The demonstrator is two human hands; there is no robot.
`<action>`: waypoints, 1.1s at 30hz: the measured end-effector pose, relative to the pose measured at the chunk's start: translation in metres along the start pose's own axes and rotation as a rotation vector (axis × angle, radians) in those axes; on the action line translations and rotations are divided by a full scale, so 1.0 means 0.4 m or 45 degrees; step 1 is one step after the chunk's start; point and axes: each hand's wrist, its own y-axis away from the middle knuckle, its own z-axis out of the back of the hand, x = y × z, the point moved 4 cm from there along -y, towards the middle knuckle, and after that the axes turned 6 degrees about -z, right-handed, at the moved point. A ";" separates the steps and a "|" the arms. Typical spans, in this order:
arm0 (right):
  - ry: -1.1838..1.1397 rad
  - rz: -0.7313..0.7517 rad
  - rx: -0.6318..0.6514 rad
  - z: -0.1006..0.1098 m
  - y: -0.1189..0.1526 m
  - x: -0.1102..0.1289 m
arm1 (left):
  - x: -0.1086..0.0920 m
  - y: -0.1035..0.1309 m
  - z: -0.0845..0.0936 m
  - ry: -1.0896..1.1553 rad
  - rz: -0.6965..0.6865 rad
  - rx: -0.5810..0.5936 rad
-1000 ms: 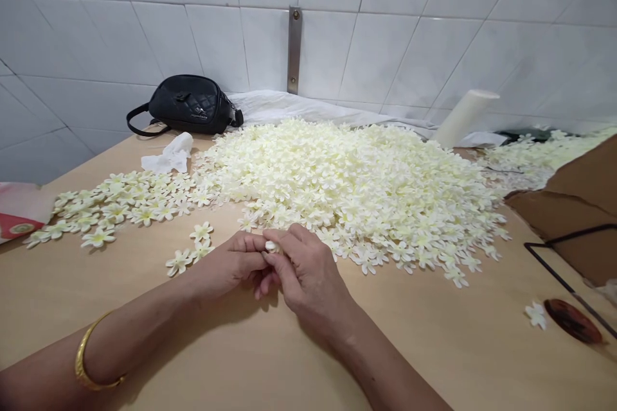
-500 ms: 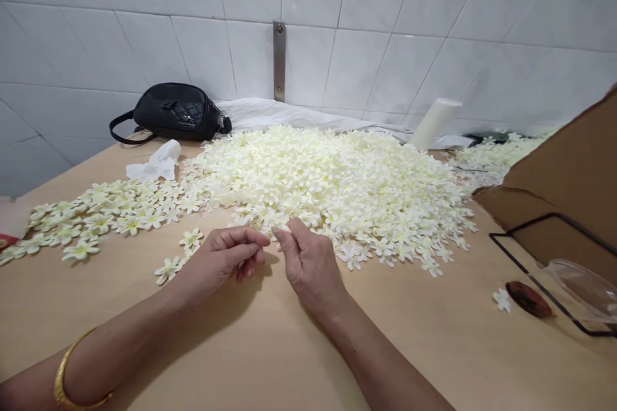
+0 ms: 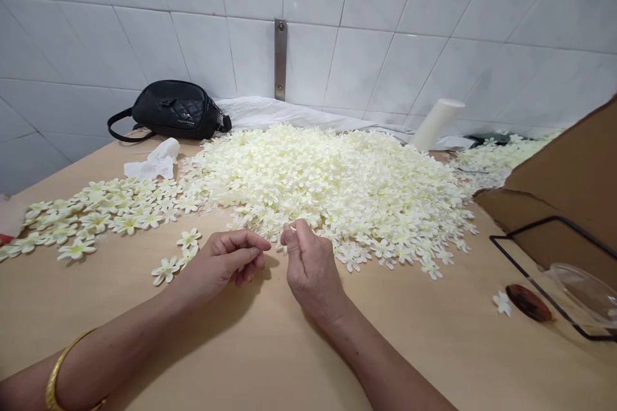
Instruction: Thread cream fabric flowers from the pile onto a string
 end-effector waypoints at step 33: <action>-0.886 -0.364 0.504 -0.065 -0.001 -0.006 | -0.009 -0.007 0.010 0.160 -0.108 0.072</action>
